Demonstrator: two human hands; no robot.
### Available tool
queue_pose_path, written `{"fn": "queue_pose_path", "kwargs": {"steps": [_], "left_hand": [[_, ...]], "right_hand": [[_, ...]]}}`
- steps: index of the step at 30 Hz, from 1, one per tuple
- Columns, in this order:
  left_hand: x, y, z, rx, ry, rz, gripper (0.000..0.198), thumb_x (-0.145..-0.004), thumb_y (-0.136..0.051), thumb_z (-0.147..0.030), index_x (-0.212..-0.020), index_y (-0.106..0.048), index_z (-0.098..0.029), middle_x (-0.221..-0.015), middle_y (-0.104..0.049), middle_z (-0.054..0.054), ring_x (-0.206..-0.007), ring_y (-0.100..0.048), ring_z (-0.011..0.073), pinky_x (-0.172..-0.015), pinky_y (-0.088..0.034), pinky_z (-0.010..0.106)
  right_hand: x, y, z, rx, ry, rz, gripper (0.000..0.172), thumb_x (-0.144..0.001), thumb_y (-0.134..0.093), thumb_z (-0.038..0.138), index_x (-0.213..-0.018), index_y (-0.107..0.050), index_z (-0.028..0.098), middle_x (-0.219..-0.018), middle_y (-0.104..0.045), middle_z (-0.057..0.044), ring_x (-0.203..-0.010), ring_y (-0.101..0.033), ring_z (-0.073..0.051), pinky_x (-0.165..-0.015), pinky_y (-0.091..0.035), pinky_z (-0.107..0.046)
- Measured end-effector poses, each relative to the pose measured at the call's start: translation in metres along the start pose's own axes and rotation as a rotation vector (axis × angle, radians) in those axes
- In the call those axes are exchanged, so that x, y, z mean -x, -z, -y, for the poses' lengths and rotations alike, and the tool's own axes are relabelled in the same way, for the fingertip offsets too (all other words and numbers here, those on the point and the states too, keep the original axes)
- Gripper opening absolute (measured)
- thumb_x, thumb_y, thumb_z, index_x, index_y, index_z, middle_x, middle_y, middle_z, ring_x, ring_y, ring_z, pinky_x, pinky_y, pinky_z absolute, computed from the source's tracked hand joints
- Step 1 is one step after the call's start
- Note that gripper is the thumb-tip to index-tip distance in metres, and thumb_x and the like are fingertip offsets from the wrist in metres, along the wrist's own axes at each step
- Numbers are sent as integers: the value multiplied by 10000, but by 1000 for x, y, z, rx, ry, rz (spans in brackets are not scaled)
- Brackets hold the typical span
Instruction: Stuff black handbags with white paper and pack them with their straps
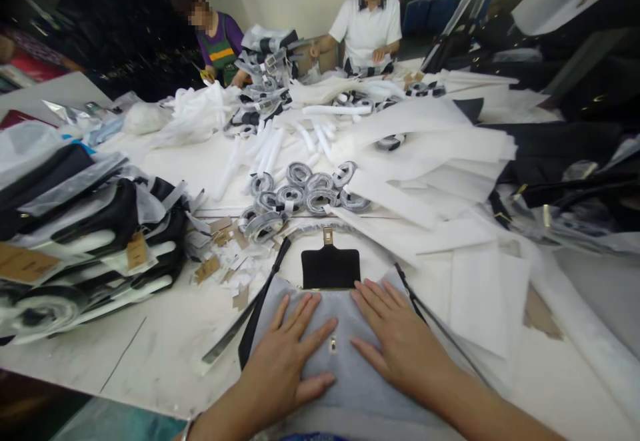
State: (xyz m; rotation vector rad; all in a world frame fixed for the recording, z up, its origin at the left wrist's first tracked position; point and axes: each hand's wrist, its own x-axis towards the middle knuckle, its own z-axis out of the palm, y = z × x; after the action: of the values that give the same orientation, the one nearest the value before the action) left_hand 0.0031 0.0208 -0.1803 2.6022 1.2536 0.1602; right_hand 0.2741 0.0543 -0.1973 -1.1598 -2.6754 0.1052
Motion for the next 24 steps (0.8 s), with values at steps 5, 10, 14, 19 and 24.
{"fn": "queue_pose_path", "kwargs": {"steps": [5, 10, 14, 19, 24], "left_hand": [[3, -3, 0, 54, 7, -17, 708, -916, -450, -685, -1521, -320, -342, -1614, -256, 159, -1491, -243, 324, -1193, -168, 632], [4, -5, -1, 54, 5, -49, 699, -907, -451, -699, -1497, -377, -330, -1600, -289, 165, -1485, -259, 329, -1202, -146, 615], [5, -5, 0, 40, -10, -71, 693, -910, -430, -708, -1488, -390, -326, -1589, -313, 162, -1482, -271, 320, -1198, -152, 615], [6, -9, 2, 35, -29, -146, 691, -893, -495, -689, -1469, -424, -314, -1569, -352, 149, -1463, -308, 331, -1195, -172, 605], [6, -9, 2, 62, -52, -221, 685, -879, -557, -651, -1454, -444, -298, -1493, -454, 120, -1418, -373, 320, -1191, -184, 623]], "right_hand": [[-44, 23, -12, -258, -180, 43, 466, -946, -544, 399, -1325, -615, 137, -1344, -630, -142, -1238, -590, -305, -1080, -459, -485], [-108, 22, -28, -401, -358, -71, 464, -883, -598, 321, -1304, -632, 127, -1286, -662, -167, -1228, -600, -345, -1079, -442, -528], [-118, 21, -24, -487, -328, -81, 446, -862, -606, 257, -1302, -630, 189, -1196, -723, -87, -1135, -672, -268, -1014, -519, -429], [-82, 45, 6, -558, -217, -83, 277, -888, -596, 266, -1139, -691, 200, -1242, -700, -65, -1159, -650, -225, -1028, -505, -358], [-40, 52, 33, -481, -50, 8, 337, -960, -491, 196, -1260, -641, 220, -1276, -683, -59, -1189, -628, -198, -1048, -489, -369]]}}
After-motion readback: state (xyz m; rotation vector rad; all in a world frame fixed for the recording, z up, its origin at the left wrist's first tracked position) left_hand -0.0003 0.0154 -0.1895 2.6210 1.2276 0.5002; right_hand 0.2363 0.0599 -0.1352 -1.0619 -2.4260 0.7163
